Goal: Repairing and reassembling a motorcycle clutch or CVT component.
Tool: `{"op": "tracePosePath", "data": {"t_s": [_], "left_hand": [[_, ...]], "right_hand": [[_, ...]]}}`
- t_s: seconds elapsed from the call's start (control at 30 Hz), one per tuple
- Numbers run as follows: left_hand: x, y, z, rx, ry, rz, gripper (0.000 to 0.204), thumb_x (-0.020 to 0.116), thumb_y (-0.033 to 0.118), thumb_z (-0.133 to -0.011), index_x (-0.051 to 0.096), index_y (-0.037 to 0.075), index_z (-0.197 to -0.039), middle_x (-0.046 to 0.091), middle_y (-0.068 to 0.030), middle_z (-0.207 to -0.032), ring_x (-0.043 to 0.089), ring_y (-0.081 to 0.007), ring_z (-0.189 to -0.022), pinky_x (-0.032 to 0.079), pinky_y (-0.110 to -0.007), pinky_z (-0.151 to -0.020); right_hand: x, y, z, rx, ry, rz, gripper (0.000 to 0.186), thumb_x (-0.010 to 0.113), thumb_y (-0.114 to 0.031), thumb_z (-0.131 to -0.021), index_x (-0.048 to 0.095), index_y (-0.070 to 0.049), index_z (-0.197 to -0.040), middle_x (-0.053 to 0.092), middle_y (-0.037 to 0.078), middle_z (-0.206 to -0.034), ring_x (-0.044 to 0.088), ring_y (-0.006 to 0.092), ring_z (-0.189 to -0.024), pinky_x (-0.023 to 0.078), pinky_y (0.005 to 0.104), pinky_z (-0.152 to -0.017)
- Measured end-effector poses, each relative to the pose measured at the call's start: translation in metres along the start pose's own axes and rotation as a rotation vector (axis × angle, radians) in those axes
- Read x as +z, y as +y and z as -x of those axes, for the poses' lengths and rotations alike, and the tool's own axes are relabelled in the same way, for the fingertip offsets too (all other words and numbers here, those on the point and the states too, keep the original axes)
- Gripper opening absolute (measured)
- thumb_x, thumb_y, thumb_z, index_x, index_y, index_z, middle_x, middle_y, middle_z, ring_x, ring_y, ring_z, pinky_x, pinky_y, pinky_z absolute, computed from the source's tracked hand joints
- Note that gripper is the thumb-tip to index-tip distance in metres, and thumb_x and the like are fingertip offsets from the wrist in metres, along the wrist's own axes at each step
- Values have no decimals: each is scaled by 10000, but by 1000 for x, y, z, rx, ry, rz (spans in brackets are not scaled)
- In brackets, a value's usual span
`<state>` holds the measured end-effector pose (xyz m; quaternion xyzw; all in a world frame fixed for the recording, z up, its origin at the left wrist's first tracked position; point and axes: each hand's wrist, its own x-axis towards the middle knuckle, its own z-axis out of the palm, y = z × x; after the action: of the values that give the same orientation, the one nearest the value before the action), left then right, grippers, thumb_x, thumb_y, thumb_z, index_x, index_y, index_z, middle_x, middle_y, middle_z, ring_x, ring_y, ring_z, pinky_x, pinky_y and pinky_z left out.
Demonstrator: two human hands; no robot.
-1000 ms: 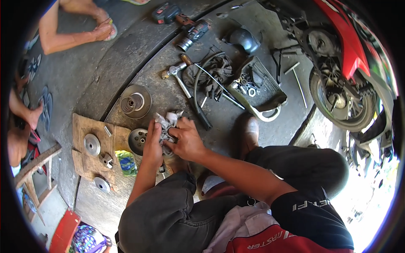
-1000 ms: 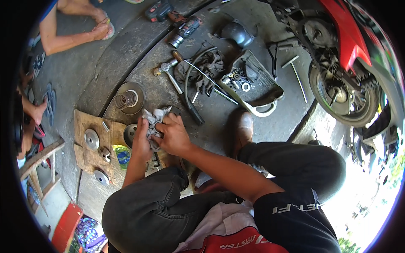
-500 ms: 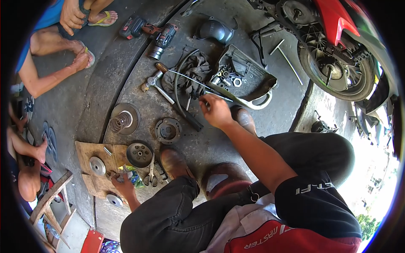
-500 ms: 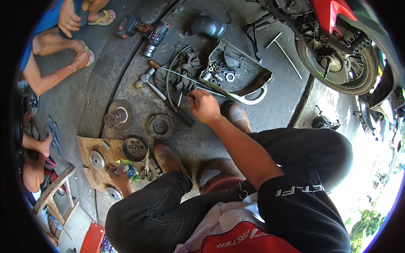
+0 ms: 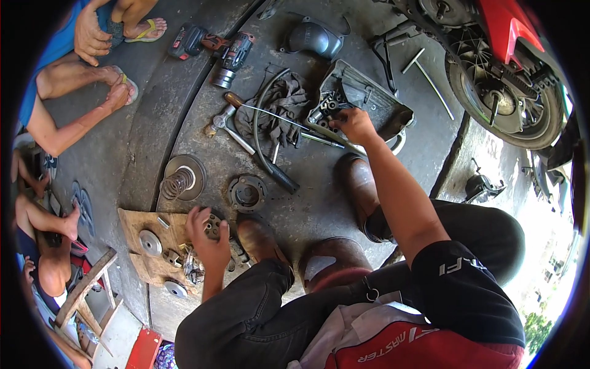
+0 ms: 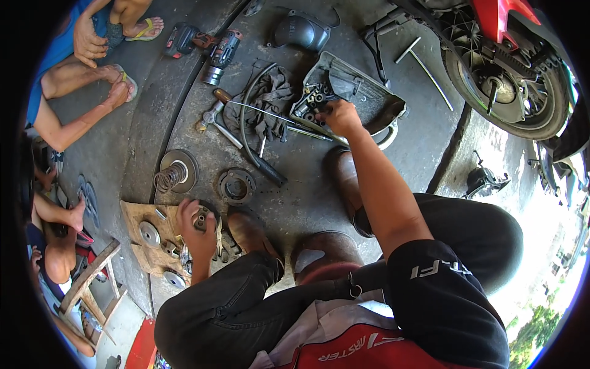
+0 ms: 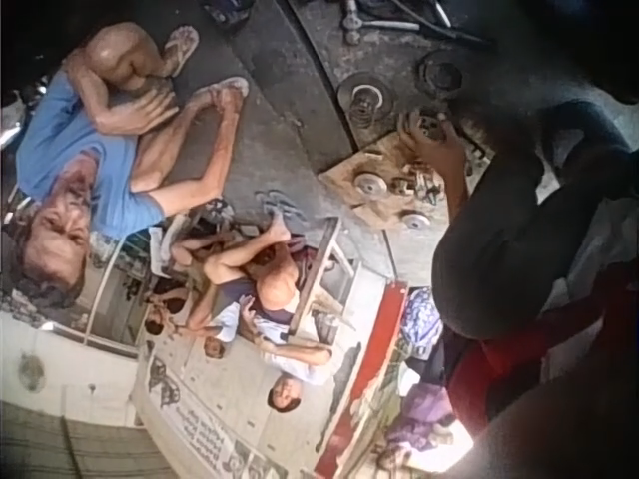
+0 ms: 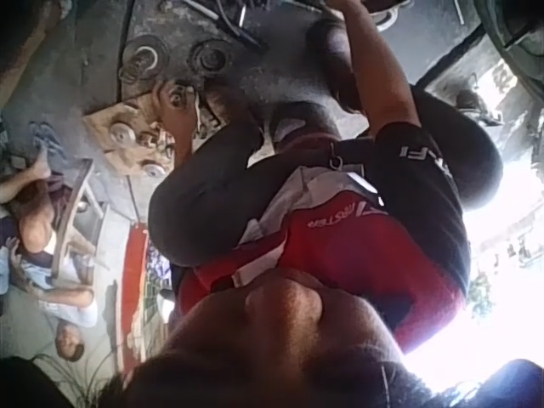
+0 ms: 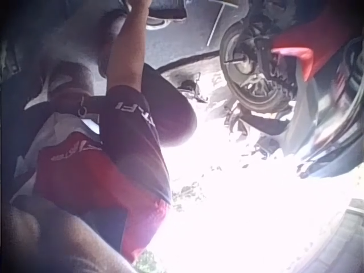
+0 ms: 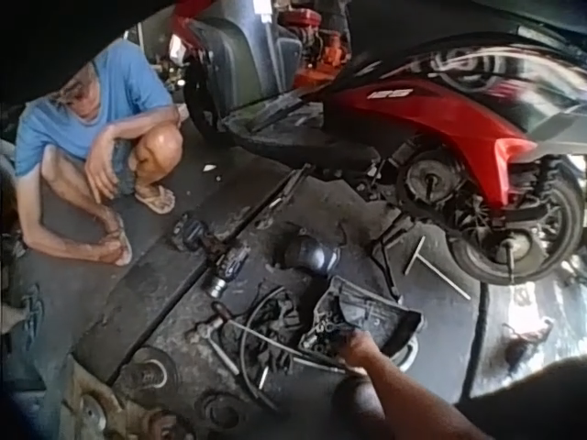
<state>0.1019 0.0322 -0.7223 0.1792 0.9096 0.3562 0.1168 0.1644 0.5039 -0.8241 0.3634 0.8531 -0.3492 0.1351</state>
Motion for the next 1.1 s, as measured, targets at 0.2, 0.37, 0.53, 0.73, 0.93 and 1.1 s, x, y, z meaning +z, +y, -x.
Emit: {"op": "tracePosePath", "data": {"t_s": [0.2,0.37,0.53,0.73,0.93,1.1], "left_hand": [[28,51,-47,249,-261,173,282,743,73,-912,679,35,-1184,679,-136,-1197,720,-273,-985,572,-368,-872],[52,53,-36,339,-438,196,305,718,143,-938,655,68,-1227,658,-129,-1206,710,-321,-1042,588,-426,-871],[62,43,-30,355,-232,233,584,742,109,-933,530,69,-1476,547,-174,-1414,716,-337,-988,586,-418,-885],[59,10,-29,267,-100,107,370,680,120,-985,555,14,-1317,666,-226,-1192,698,-421,-990,571,-479,-851],[49,-40,-20,-55,-20,-62,262,686,106,-965,552,3,-1165,668,-231,-1151,663,-443,-1005,532,-509,-827],[64,-52,-48,304,-26,-92,345,732,69,-893,551,7,-1179,624,-183,-1288,616,-410,-1166,549,-481,-929]], "right_hand": [[-1,3,3,-116,-53,269,396,747,-385,-856,774,-65,-1088,762,222,-1085,718,421,-1046,559,473,-956],[-20,-31,29,51,133,97,420,690,-400,-863,773,-25,-1033,766,230,-1026,729,405,-1003,550,455,-922],[-21,-103,68,-269,-195,-37,379,639,-334,-890,761,7,-1003,749,239,-916,734,388,-861,550,449,-798],[79,-190,111,-685,-453,177,329,655,-303,-936,735,-4,-1050,746,245,-911,733,399,-871,575,454,-794],[151,-206,50,-350,7,372,337,704,-290,-953,657,3,-1114,750,226,-1069,737,426,-1022,598,498,-912],[141,-210,37,-257,-236,570,399,684,-364,-961,709,-12,-1147,735,225,-1185,713,397,-1136,585,479,-959]]}}
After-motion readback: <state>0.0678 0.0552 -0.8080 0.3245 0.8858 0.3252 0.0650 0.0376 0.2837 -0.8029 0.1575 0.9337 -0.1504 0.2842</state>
